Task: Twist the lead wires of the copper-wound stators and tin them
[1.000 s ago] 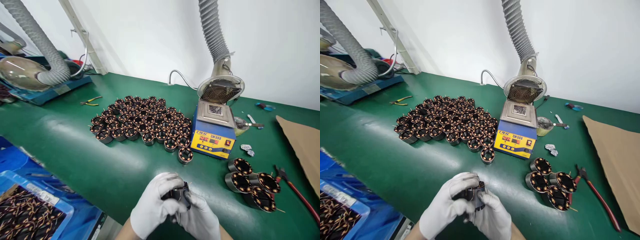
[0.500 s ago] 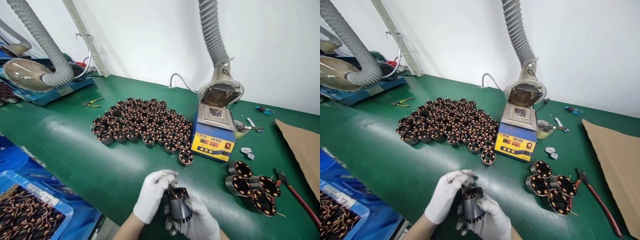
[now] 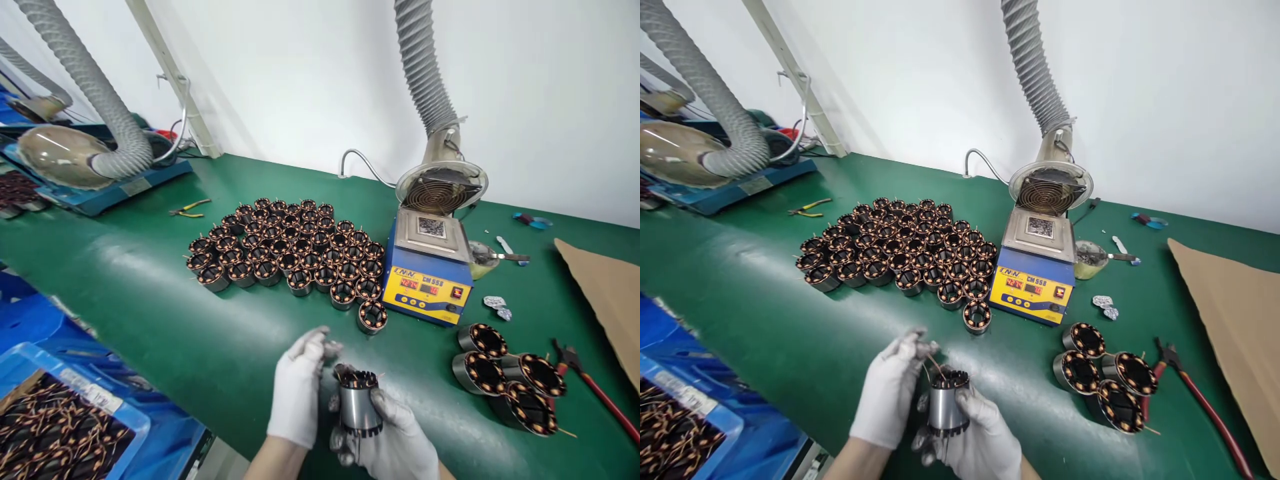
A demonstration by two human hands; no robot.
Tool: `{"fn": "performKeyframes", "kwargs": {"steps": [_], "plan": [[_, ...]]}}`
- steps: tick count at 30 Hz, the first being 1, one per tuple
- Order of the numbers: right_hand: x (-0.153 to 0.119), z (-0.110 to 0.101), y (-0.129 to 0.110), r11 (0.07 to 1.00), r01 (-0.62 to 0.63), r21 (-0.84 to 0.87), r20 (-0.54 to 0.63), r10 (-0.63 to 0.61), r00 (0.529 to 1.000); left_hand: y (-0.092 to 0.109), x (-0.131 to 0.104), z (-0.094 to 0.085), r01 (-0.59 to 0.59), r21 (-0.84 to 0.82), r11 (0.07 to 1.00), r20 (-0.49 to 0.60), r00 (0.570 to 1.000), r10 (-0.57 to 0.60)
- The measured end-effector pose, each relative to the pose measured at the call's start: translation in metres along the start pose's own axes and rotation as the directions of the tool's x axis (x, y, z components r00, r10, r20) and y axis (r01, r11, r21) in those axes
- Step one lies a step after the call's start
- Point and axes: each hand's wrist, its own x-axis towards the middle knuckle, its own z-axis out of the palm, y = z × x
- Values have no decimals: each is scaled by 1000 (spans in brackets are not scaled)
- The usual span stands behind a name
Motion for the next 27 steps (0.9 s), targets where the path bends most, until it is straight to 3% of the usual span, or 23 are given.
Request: {"fn": "performKeyframes", "kwargs": {"steps": [2,3,5,7,8,10,13,16,18,19,21,24,27], "plan": [[-2,1,-3,994,-104,27,42,102,994,2,2,-11,-46,23,999,33,998,45],[-3,1,-4,990,-129,47,50,127,991,3,-1,-17,-33,109,993,138,990,18],[-3,1,-3,988,-124,90,10,123,992,2,-10,-24,-14,352,936,377,918,-128],[-3,0,-1,989,-95,113,-34,99,994,0,-20,-25,7,484,875,456,852,-259],[-3,-1,0,990,-85,113,-41,90,995,-1,-24,-23,28,497,867,445,850,-283],[-3,-2,2,991,-105,89,-17,107,994,-1,-25,-16,80,471,878,359,892,-274],[-3,-1,2,992,-106,63,-14,107,994,0,-15,-6,54,405,913,203,968,-147],[-4,3,-2,990,-124,61,-28,126,992,1,-4,0,56,152,987,99,993,-72],[-5,7,-4,992,-125,35,-38,126,991,3,-4,2,67,-20,998,88,994,-65],[-5,8,-5,994,-110,16,-55,111,992,4,-6,2,87,-24,996,120,989,-84],[-5,10,-4,998,-53,-42,-99,48,994,6,-13,4,157,142,977,211,960,-185],[-3,9,-1,963,50,-263,-125,-85,988,6,-18,3,161,361,919,187,953,-240],[-2,-1,4,766,98,-635,-172,-264,949,6,-9,-7,77,202,976,104,990,-100]]}}
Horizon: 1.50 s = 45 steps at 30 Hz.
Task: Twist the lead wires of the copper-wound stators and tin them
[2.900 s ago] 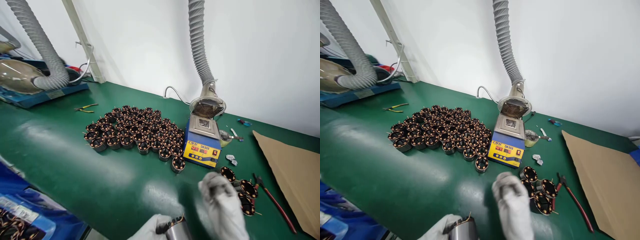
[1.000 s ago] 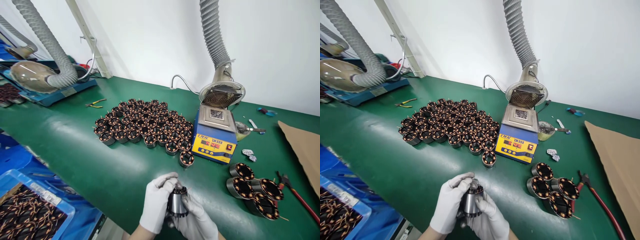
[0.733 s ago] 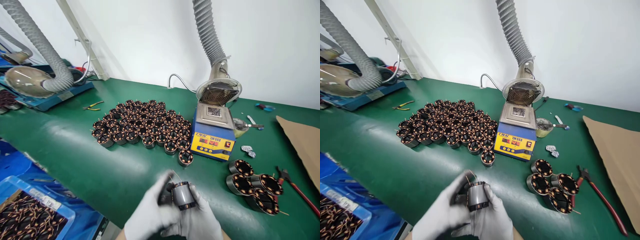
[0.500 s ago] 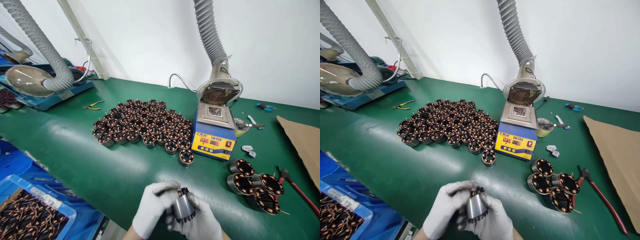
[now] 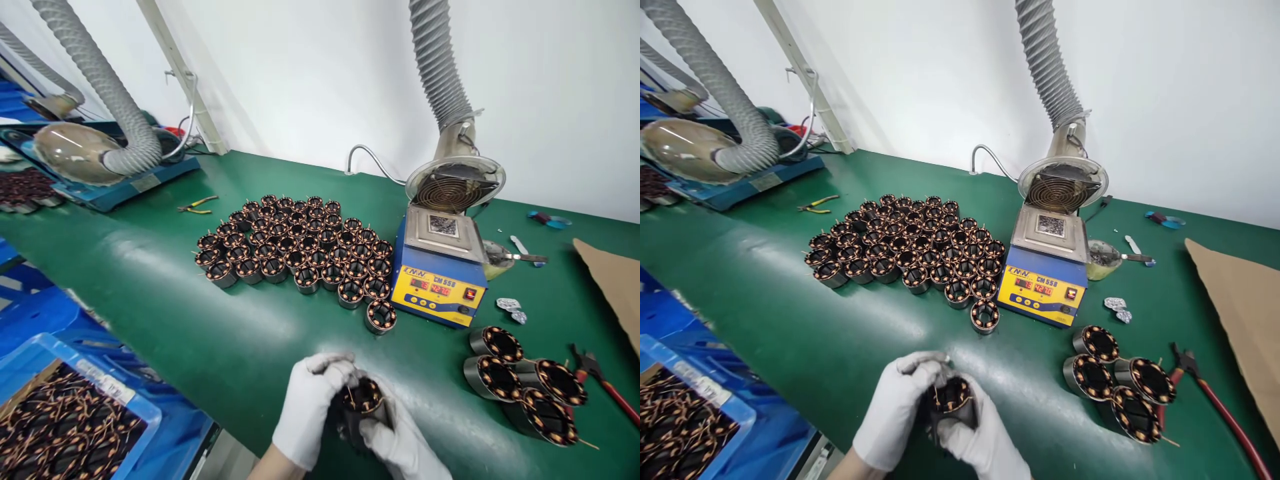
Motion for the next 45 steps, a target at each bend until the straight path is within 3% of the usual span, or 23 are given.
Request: {"fn": "performKeyframes", "kwargs": {"steps": [1,3,5,7,9,11,13,15,17,19,21,25,29,34,35,37,40,43,45], "plan": [[0,-2,5,986,58,-156,-86,-72,994,0,4,-5,-30,-54,998,-10,1000,29],[0,-6,17,882,164,-441,-208,-278,938,1,9,-11,-77,-66,995,43,996,80],[2,-9,27,742,219,-634,-215,-441,871,0,8,-9,-62,42,997,173,983,53],[5,-9,33,638,218,-739,-183,-502,845,-3,5,1,8,120,993,242,969,-37],[7,-9,35,582,184,-792,-172,-502,847,-7,3,10,83,-23,996,180,981,-77],[9,-10,36,558,189,-808,-170,-529,831,-8,4,13,54,-268,962,71,997,-36],[10,-11,37,551,201,-810,-179,-559,810,-5,7,7,-49,-386,921,-34,999,39],[10,-11,39,558,207,-803,-197,-577,792,2,8,-2,-102,-262,960,-69,994,87],[9,-10,41,560,222,-798,-198,-591,782,8,8,-8,-64,0,998,-27,998,64],[9,-9,42,568,241,-787,-209,-613,762,10,7,-7,2,207,978,-1,1000,-2],[8,-7,41,579,251,-775,-228,-628,745,10,5,-2,24,253,967,2,1000,-25],[8,-9,37,571,239,-785,-195,-595,779,9,5,8,45,185,982,72,996,-59],[7,-10,37,578,240,-780,-172,-566,806,6,6,7,56,147,988,58,996,-65],[6,-10,40,649,162,-744,-283,-525,802,0,5,-12,-71,-240,968,-81,995,52],[5,-11,40,644,163,-747,-273,-521,809,1,3,-14,-66,-216,974,-77,996,50],[5,-14,40,619,164,-768,-237,-513,825,5,1,-16,0,39,999,-5,1000,1],[4,-17,40,599,139,-789,-213,-479,852,15,2,-10,25,381,924,147,985,-87],[4,-16,39,609,120,-784,-255,-493,832,27,7,-1,7,457,889,203,973,-112],[4,-15,39,593,140,-793,-248,-524,815,33,11,1,-9,430,903,103,994,-40]]}}
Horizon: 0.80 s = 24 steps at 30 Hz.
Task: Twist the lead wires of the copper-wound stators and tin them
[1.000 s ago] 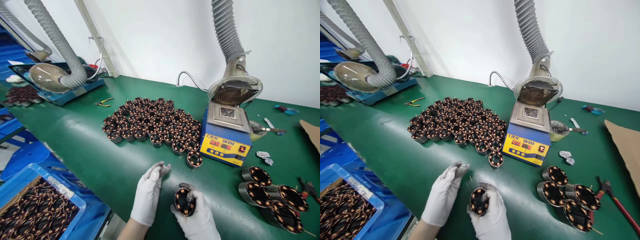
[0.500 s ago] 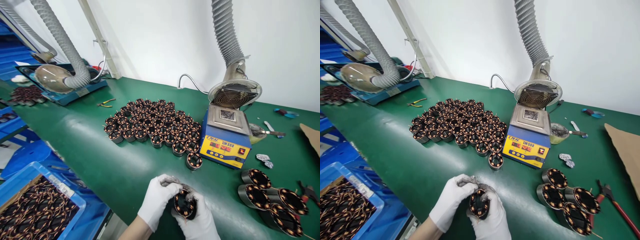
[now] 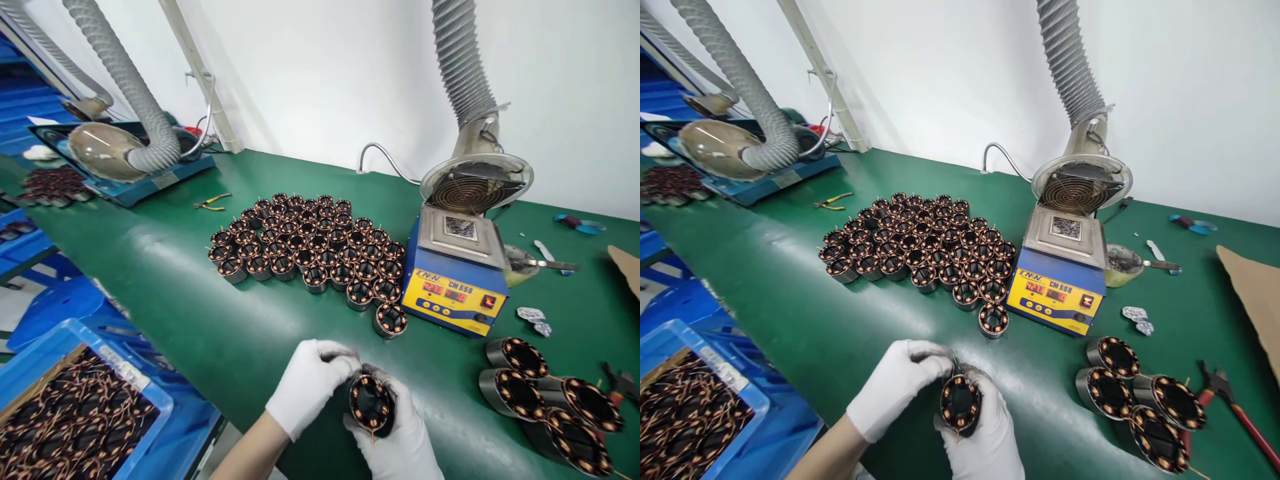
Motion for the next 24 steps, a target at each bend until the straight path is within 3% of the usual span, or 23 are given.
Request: {"fn": "performKeyframes", "kwargs": {"steps": [2,3,8,13,19,24], "plan": [[1,0,-1,999,44,-30,25,-43,999,2,1,0,-46,-69,997,-151,988,35],[1,-1,-2,997,57,-51,34,-56,998,1,1,0,-57,-78,995,-174,984,43],[3,-5,0,996,42,-82,85,-35,996,-9,-7,14,-1,98,995,-11,1000,2],[3,-6,-1,988,107,-108,73,-99,992,-8,-11,17,47,-17,999,-62,997,-48],[6,-8,-8,948,207,-244,50,-201,978,-4,-6,20,51,-64,997,50,998,-48],[7,-8,-8,934,251,-254,75,-239,968,-14,4,21,43,-318,947,-75,995,-70]]}}
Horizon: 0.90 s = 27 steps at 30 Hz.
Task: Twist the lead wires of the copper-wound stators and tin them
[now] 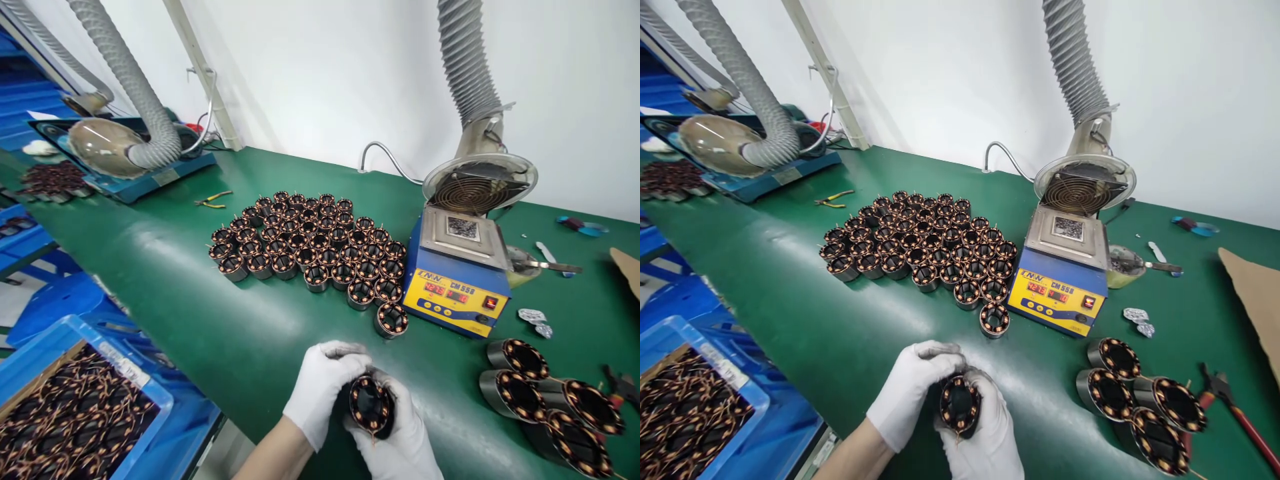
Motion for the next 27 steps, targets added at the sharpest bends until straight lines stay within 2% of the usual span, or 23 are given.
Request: {"fn": "performKeyframes", "kwargs": {"steps": [3,5,7,8,10,13,18,20,24,27], "plan": [[-2,1,3,1000,23,-18,-21,-24,1000,5,4,-9,-103,-137,985,-112,990,88],[-3,2,5,999,19,-32,-19,-19,1000,10,4,-14,-89,-41,995,-37,995,87],[-5,2,8,999,22,-44,-5,-22,1000,13,2,-14,-33,131,991,77,997,23],[-6,3,9,999,24,-47,3,-24,1000,13,0,-13,-16,191,981,99,995,-3],[-8,5,11,999,15,-33,-2,-15,1000,9,-4,-9,-2,217,976,59,998,-11],[-10,10,11,999,-33,23,-50,34,998,0,-6,-4,-5,146,989,-24,1000,9],[-8,13,5,995,-55,88,-85,62,994,0,-7,-6,-82,127,989,-90,992,93],[-7,12,3,994,-51,93,-82,58,995,3,-7,-5,-72,160,985,-51,995,81],[-7,9,5,993,-104,62,-76,109,991,6,-1,3,-9,178,984,98,995,-8],[-8,11,5,988,-136,68,-75,141,987,12,9,1,-37,116,993,68,997,29]]}}
